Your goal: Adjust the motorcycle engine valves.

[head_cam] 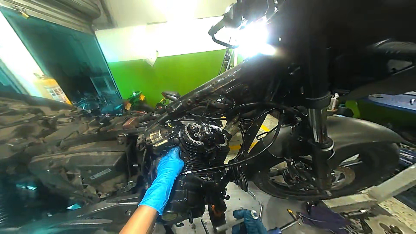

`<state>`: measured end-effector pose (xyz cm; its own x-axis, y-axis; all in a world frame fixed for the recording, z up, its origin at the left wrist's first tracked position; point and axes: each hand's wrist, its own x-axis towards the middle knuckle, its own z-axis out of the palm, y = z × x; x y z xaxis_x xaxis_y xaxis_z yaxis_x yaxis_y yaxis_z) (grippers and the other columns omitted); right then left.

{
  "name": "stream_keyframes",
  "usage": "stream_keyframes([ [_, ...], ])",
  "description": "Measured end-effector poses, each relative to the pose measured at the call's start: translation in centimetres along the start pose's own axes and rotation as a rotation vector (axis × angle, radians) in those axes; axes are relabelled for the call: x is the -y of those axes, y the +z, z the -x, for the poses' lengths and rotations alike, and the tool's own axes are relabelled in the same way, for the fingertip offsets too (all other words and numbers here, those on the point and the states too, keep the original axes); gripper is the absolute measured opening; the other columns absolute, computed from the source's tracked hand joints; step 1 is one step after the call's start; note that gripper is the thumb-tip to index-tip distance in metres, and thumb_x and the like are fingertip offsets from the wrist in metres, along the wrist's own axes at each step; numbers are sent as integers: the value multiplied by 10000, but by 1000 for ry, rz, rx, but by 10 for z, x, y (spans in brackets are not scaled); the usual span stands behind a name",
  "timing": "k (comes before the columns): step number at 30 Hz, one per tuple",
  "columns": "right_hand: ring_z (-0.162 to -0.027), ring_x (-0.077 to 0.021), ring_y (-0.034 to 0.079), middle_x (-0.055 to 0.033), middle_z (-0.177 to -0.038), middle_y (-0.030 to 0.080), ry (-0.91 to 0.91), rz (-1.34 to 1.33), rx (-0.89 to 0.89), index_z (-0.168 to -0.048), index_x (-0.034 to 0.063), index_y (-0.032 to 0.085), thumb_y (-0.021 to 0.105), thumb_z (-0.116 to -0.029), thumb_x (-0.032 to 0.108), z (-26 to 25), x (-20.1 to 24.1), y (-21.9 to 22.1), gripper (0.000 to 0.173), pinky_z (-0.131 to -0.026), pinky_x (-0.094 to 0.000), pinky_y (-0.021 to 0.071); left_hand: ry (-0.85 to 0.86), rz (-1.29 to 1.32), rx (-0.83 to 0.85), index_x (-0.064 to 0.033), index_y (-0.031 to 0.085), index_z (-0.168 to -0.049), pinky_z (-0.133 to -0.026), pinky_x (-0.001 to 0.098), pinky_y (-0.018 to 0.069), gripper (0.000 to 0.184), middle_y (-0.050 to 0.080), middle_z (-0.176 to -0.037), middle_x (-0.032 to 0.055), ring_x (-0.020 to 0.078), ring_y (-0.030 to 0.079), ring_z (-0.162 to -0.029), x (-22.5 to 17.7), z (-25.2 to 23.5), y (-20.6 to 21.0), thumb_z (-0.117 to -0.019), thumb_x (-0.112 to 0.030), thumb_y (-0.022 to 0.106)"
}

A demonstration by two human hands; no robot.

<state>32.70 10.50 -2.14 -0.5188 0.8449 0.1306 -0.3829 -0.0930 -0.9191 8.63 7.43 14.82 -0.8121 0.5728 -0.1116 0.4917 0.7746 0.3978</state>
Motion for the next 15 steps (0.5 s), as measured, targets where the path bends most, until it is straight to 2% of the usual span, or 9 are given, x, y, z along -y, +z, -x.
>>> stream_keyframes([
  [2,-640,-98,670,-6,-772,683,-140,70,-15,-1107,-37,585,323,-1098,114,-11,8,27,302,-627,-297,606,7,15,1,-120,582,-1416,-1077,598,407,410,602,-1389,204,394,544,-1320,4,-5,2,-1014,-191,547],
  [4,-699,-101,706,-40,-849,721,-325,144,-27,-1100,-68,614,422,-1062,62,-28,9,61,235,-660,-298,628,49,77,7,-113,582,-1415,-1083,608,403,391,609,-1381,193,387,552,-1310,21,-17,10,-1070,-275,493],
  [6,-779,-99,725,-49,-947,747,-580,154,31,-1093,-22,642,517,-1038,92,-54,-6,90,178,-713,-275,639,77,114,-31,-130,595,-1399,-1066,587,435,398,639,-1344,162,347,590,-1271,41,-31,20,-1078,-324,462],
  [8,-837,-93,732,-44,-1000,753,-738,157,61,-1115,22,660,553,-1048,169,-71,-21,112,194,-767,-261,641,113,133,-60,-144,596,-1415,-1080,574,435,414,642,-1358,141,322,589,-1282,54,-38,27,-1076,-333,453],
  [10,-842,-88,731,-32,-1015,752,-748,160,33,-1120,39,663,548,-1054,178,-74,-25,123,192,-776,-255,640,184,139,-34,-133,579,-1420,-1078,563,440,433,641,-1350,148,317,594,-1277,56,-39,25,-1092,-367,419],
  [12,-844,-84,729,-20,-1017,752,-735,171,5,-1121,46,663,535,-1057,158,-73,-25,121,182,-764,-251,637,252,114,31,-108,574,-1377,-1051,592,440,411,635,-1322,184,356,594,-1256,55,-40,19,-1092,-358,417],
  [14,-815,-81,724,-25,-995,746,-702,244,-46,-1102,22,663,502,-1068,152,-64,-25,113,210,-723,-249,640,278,85,60,-102,541,-1416,-1039,602,440,405,618,-1351,189,371,591,-1255,56,-39,19,-1095,-314,415],
  [15,-784,-89,720,-37,-974,744,-663,246,-84,-1086,-7,663,484,-1058,123,-62,-23,111,223,-695,-258,637,286,52,66,-133,498,-1489,-1070,579,446,443,600,-1412,152,341,587,-1289,55,-42,18,-1104,-322,388],
])
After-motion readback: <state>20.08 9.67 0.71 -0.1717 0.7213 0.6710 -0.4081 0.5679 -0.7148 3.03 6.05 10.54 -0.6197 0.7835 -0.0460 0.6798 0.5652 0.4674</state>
